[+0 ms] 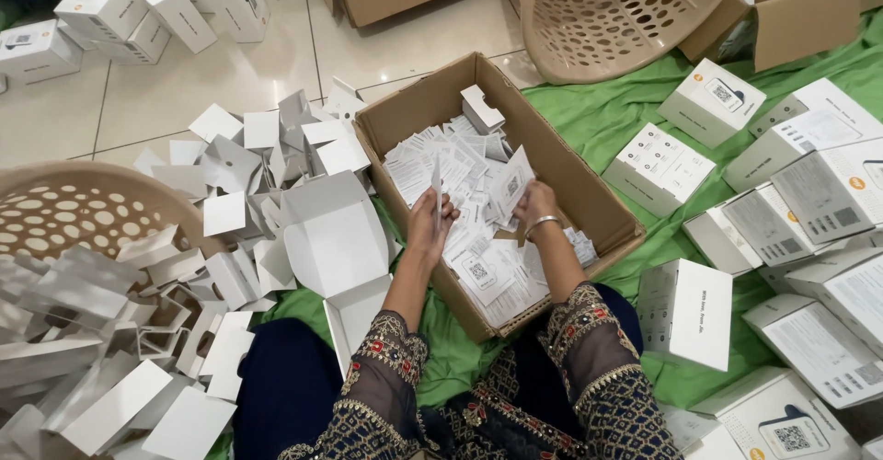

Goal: The person manually assembles cardboard boxes and inserts printed labels or instructions into them.

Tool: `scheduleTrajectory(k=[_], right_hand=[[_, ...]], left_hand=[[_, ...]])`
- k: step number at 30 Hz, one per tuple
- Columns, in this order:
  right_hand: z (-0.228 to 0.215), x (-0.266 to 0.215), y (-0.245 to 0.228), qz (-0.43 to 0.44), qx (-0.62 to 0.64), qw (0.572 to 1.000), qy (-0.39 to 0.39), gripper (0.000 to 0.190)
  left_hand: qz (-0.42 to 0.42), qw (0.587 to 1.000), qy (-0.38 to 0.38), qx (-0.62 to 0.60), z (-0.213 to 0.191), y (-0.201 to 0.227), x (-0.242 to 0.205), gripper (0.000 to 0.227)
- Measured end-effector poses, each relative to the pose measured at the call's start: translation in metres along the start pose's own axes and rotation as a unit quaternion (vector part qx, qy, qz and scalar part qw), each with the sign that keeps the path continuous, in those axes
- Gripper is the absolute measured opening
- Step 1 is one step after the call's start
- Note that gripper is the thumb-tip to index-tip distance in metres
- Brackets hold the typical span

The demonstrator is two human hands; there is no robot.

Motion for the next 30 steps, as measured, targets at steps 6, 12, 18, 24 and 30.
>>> scheduleTrajectory(k=[6, 12, 18, 24, 30], right_hand=[[0.021, -0.033, 0.048, -0.122, -0.783, 0.605, -0.081, 0.05], [0.044, -0.073, 0.044, -0.018, -0.777, 0.602, -0.183, 0.092], [0.052, -0.084, 0.034, -0.014, -0.752, 0.64, -0.156, 0.094], [0.052, -0.105, 0.044, 0.129, -0.682, 0.699, -0.174, 0.093], [0.041, -0.118, 0.074, 0.217, -0.692, 0.637, -0.261, 0.102]], left_hand=[[-0.041, 0.998, 0.048, 0.028, 0.009, 0.013, -0.013, 0.017], [-0.055, 0.997, 0.036, 0.026, 0.03, 0.029, -0.029, 0.019], [-0.05, 0.998, 0.026, 0.02, 0.051, 0.045, -0.039, 0.022], [-0.043, 0.998, 0.018, -0.041, 0.031, 0.027, -0.027, 0.023], [-0.034, 0.993, -0.041, -0.109, 0.025, 0.016, -0.019, 0.041]])
Point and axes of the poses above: each hand's wrist, its own x-axis towards the middle knuckle, its own z-axis out of the palm, y = z × x, the point moved 9 cm from there along x, towards the middle knuckle, and after that the axes turned 14 degrees about x, right-handed, at the moved point
